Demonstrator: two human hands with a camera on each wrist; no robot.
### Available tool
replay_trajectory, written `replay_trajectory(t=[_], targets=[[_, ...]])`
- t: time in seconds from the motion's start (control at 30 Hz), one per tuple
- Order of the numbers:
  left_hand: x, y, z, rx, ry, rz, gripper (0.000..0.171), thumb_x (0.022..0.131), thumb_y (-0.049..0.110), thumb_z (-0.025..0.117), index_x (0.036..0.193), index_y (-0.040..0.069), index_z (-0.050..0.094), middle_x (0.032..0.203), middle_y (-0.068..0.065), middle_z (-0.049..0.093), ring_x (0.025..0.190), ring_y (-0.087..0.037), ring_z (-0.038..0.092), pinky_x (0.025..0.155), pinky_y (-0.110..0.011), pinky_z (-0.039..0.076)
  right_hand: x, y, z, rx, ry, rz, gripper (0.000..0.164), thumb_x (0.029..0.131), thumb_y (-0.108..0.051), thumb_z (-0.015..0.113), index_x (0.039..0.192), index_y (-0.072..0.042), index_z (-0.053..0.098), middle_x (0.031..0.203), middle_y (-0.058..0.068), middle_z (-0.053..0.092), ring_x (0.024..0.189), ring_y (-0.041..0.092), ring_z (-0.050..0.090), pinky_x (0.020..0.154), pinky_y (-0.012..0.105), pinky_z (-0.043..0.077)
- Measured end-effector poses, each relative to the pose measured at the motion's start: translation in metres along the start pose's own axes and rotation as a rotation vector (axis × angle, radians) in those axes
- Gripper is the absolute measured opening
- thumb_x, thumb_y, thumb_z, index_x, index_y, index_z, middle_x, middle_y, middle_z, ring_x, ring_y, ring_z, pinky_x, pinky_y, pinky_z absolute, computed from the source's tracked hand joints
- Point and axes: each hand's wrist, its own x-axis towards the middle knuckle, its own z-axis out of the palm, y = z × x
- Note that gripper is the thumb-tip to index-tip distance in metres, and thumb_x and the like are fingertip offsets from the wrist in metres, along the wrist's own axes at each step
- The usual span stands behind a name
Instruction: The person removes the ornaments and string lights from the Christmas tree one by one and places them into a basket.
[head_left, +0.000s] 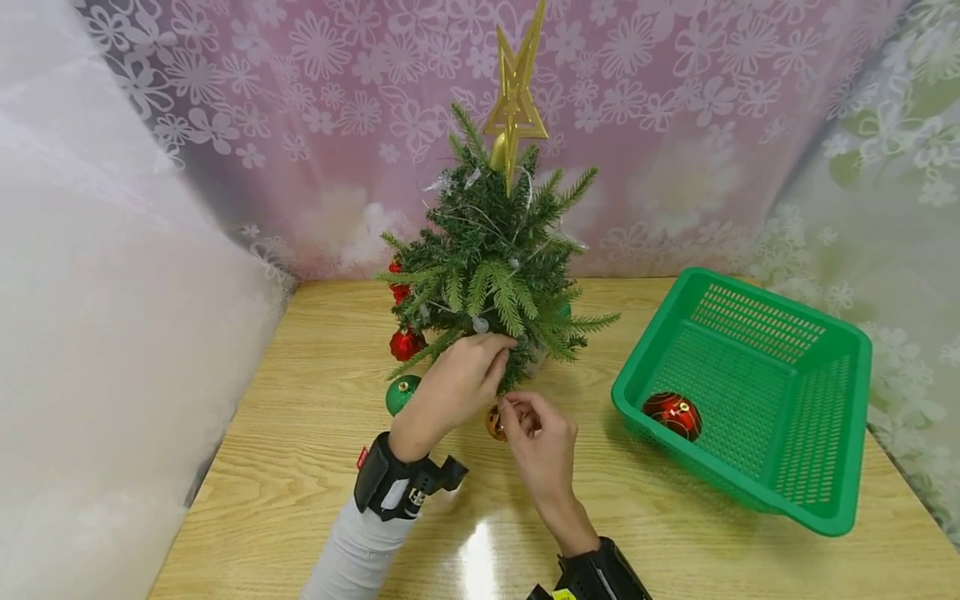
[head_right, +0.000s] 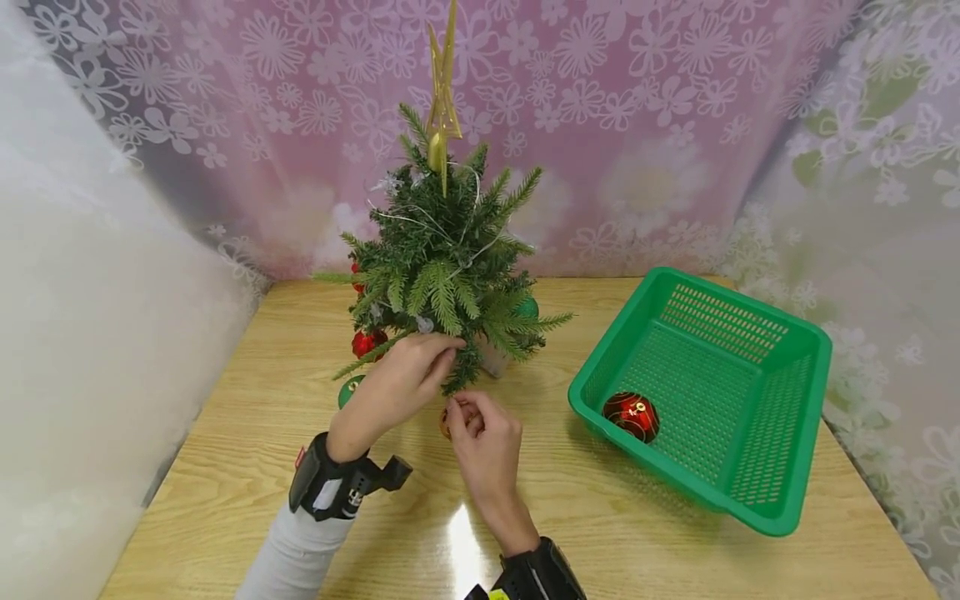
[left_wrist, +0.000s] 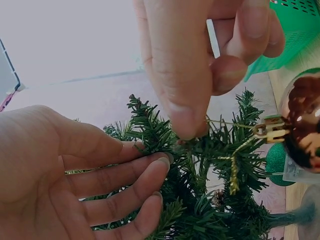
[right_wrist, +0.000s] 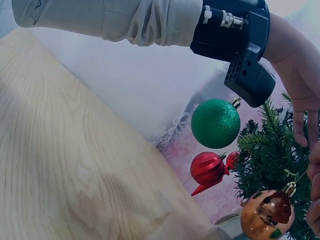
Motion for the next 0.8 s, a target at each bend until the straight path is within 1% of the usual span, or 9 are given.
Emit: replay_trajectory(t=[0.13,0.2,0.33,0.43,0.57,0.67,0.8], targets=[[0.000,0.000,0.001,-0.003,-0.001,0.008,0.027,0.101,0.007,0.047,0.119,-0.002,0.064,0.118,-0.016,0.065,0.071,-0.015,0.059,0.065,-0.026,0.048,0.001,0.004,0.002,-0.015,0.015,-0.047,0.009,0.081,0.015,0.067,0.085,0.007,0.068,0.062,0.010,0.061,0.045,0.011,0.047,0.043,0.022,0.040],[0.000,0.000,0.001,0.000,-0.003,0.010,0.026,0.100,0.007,0.048,0.119,-0.002,0.064,0.117,-0.016,0.065,0.074,-0.016,0.060,0.066,-0.026,0.049,0.001,0.012,0.004,-0.022,0.027,-0.072,0.010,0.081,0.014,0.067,0.085,0.006,0.068,0.061,0.008,0.060,0.044,0.010,0.046,0.043,0.021,0.038],[-0.001,-0.001,0.001,0.004,-0.001,0.010,0.026,0.100,0.007,0.048,0.119,-0.001,0.065,0.115,-0.015,0.066,0.069,-0.013,0.057,0.064,-0.026,0.047,0.000,0.029,0.007,-0.029,0.039,-0.106,0.012,0.081,0.011,0.069,0.085,0.000,0.070,0.061,0.003,0.061,0.044,0.007,0.045,0.042,0.019,0.037],[-0.001,-0.001,0.001,0.000,0.005,0.016,0.026,0.100,0.006,0.048,0.119,-0.001,0.065,0.114,-0.015,0.066,0.065,-0.011,0.053,0.063,-0.025,0.046,-0.002,0.038,0.008,-0.019,0.026,-0.095,0.011,0.083,0.006,0.070,0.087,-0.004,0.071,0.063,0.001,0.062,0.045,0.005,0.046,0.043,0.017,0.037],[-0.001,-0.002,0.000,-0.003,0.010,0.022,0.026,0.099,0.006,0.049,0.118,-0.002,0.065,0.113,-0.016,0.066,0.061,-0.010,0.051,0.060,-0.024,0.045,-0.003,0.039,0.007,0.008,-0.001,-0.073,0.007,0.088,-0.001,0.068,0.090,-0.007,0.071,0.065,0.001,0.062,0.047,0.005,0.047,0.045,0.017,0.038],[-0.001,-0.002,0.000,-0.003,0.013,0.023,0.025,0.099,0.006,0.049,0.118,-0.002,0.065,0.112,-0.016,0.067,0.059,-0.009,0.049,0.058,-0.023,0.044,-0.003,0.036,0.007,0.011,-0.009,-0.072,0.006,0.089,-0.002,0.068,0.090,-0.008,0.071,0.065,0.000,0.061,0.047,0.005,0.047,0.046,0.017,0.038],[-0.001,-0.002,-0.001,-0.014,0.016,0.022,0.025,0.099,0.006,0.050,0.118,-0.002,0.065,0.110,-0.015,0.067,0.054,-0.008,0.046,0.053,-0.022,0.040,-0.002,0.033,0.006,0.005,-0.031,-0.109,0.009,0.088,0.000,0.068,0.091,-0.008,0.070,0.067,-0.001,0.061,0.049,0.005,0.047,0.046,0.017,0.039]])
